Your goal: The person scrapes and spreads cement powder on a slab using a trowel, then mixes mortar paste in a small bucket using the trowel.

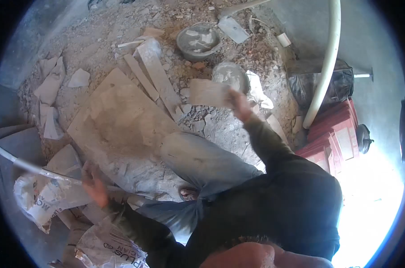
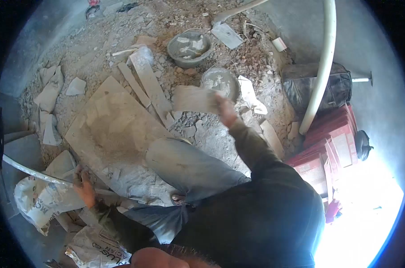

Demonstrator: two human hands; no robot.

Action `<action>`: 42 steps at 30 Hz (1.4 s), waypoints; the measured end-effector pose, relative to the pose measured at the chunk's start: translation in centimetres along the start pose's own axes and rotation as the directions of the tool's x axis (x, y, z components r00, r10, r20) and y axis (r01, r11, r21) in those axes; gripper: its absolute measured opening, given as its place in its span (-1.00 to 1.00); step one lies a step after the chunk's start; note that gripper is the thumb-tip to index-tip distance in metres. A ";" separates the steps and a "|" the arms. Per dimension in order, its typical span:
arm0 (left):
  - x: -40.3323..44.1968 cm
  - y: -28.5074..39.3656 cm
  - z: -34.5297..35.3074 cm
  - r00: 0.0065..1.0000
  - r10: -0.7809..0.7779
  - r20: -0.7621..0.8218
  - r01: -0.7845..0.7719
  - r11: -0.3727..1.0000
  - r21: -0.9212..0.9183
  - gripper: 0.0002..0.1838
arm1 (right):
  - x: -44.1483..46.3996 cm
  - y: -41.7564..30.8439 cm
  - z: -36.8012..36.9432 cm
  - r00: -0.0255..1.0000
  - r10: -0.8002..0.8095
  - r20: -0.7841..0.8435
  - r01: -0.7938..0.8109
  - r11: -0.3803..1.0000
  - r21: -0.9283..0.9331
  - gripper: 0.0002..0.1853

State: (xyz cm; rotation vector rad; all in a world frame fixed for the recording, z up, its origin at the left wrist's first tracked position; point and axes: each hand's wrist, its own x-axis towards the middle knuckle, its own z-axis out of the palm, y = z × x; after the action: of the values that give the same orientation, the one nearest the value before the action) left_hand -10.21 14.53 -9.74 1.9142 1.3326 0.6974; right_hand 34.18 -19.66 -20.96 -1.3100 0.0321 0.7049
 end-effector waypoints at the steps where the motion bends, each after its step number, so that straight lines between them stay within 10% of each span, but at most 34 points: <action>1: 0.5 -0.4 0.2 0.999 -0.028 0.019 0.029 0.999 -0.036 -0.59 | -1.0 -2.0 -1.9 0.998 -0.029 -0.051 0.030 0.999 0.019 -0.61; 3: 1.1 -0.8 0.6 0.994 -0.092 0.060 0.098 0.990 -0.105 -0.59 | 0.2 -2.2 -10.6 0.973 -0.195 -0.121 0.135 0.913 -0.385 -0.64; 5: 1.4 -0.9 1.1 0.997 -0.062 0.040 0.067 0.988 -0.140 -0.58 | -1.3 -4.5 -11.6 0.915 -0.158 -0.371 0.145 0.987 -0.064 -0.74; 12: 1.9 -1.5 0.8 0.995 -0.085 0.053 0.091 0.987 -0.131 -0.57 | -1.5 -3.9 -15.2 0.784 -0.353 -0.511 0.168 0.912 -0.373 -0.79; 18: 1.6 -2.9 0.1 0.995 -0.087 0.051 0.096 0.975 -0.201 -0.56 | -0.6 -3.2 -15.7 0.765 -0.233 -0.600 0.127 0.968 -0.215 -0.72; 30: 2.2 -2.8 0.3 0.993 -0.118 0.018 0.119 0.990 -0.077 -0.58 | 2.6 -6.1 -11.9 0.883 -0.438 -0.166 0.298 0.799 -0.523 -0.73; 34: 2.1 -3.1 0.1 0.995 -0.095 0.017 0.096 0.988 -0.121 -0.60 | 2.5 -8.0 -8.3 0.768 -0.640 0.026 0.291 0.312 -0.904 -0.70; 41: 1.5 -2.8 -0.6 0.993 -0.117 -0.007 0.113 0.967 -0.227 -0.63 | 0.6 -9.9 -4.0 0.713 -0.700 0.031 0.294 0.258 -0.920 -0.66; 42: 1.0 -2.9 -0.9 0.996 -0.088 -0.032 0.080 0.977 -0.198 -0.63 | 0.3 -9.5 -3.5 0.730 -0.680 0.061 0.480 0.447 -0.755 -0.70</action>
State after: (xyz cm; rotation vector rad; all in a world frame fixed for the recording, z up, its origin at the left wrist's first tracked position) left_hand -12.22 16.40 -11.42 1.6858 1.3095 0.7981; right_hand 40.29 -23.39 -13.82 -2.0370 -0.5526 -0.1295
